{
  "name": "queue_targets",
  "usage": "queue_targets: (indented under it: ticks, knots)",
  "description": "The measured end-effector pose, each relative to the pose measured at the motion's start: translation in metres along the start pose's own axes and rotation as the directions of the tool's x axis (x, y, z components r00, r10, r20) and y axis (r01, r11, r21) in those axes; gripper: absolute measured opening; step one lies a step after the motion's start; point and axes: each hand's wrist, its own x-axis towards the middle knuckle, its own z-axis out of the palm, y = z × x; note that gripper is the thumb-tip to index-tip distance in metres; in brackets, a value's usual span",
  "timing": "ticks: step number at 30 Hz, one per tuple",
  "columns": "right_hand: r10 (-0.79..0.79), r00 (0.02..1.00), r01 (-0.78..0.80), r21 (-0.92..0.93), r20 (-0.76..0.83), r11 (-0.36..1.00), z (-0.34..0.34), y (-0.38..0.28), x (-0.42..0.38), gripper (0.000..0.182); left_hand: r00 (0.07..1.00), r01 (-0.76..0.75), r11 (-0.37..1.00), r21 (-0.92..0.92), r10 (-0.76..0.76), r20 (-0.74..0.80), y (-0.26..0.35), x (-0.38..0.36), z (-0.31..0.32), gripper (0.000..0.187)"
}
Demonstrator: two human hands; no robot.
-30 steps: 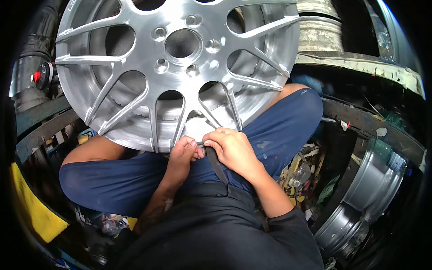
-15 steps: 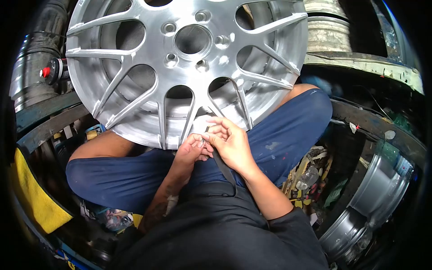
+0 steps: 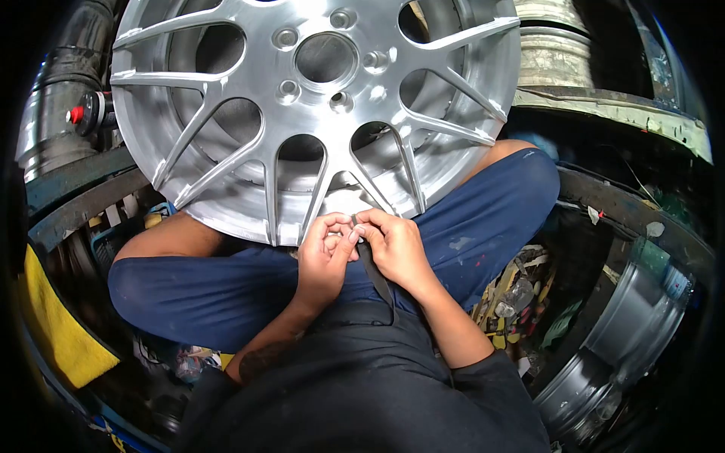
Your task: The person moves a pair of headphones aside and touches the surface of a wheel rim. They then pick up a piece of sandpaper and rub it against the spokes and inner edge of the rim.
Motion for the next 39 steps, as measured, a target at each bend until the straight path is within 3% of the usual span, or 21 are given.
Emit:
queue_targets:
  ticks: [2,7,15,17,21,24,30,36,39]
  knots:
    - [-0.013,1.000,0.013,0.018,0.008,1.000,0.001,0.004,0.001,0.014,0.990,-0.099,0.969,0.227,0.118,-0.073,0.004,0.000,0.004,0.020]
    - [-0.141,0.990,0.141,0.003,0.017,0.990,0.000,0.006,-0.002,0.013,0.996,-0.038,0.993,0.107,0.046,-0.076,0.001,0.004,-0.001,0.013]
    - [-0.210,0.978,0.208,0.085,0.014,0.974,-0.001,0.001,-0.006,0.012,0.999,-0.013,0.996,0.084,0.016,-0.037,-0.005,0.003,-0.012,0.010]
    - [-0.222,0.975,0.220,0.138,-0.001,0.966,0.000,-0.002,-0.009,0.011,0.999,-0.016,1.000,0.002,0.016,-0.029,-0.003,0.002,-0.011,0.010]
    - [-0.287,0.957,0.289,0.072,-0.032,0.955,-0.002,-0.001,-0.008,0.011,0.999,0.004,0.992,-0.130,-0.009,-0.039,0.003,0.002,-0.004,0.010]
    - [-0.335,0.940,0.336,0.006,-0.059,0.942,-0.002,0.010,-0.007,0.010,0.998,0.058,0.998,-0.017,-0.059,-0.024,0.000,0.003,-0.008,0.010]
    - [-0.446,0.885,0.430,-0.134,-0.134,0.893,0.004,-0.005,-0.014,0.014,1.000,0.028,0.993,-0.113,-0.028,0.003,-0.002,0.002,-0.011,0.011]
    - [-0.425,0.902,0.403,-0.200,-0.080,0.893,-0.002,-0.007,-0.013,0.016,0.995,0.060,0.989,-0.139,-0.070,-0.066,0.000,0.004,-0.008,0.013]
    - [-0.497,0.855,0.432,-0.327,-0.149,0.841,-0.016,-0.009,0.000,0.019,0.989,0.103,0.978,-0.184,-0.121,-0.089,-0.004,0.002,-0.018,0.021]
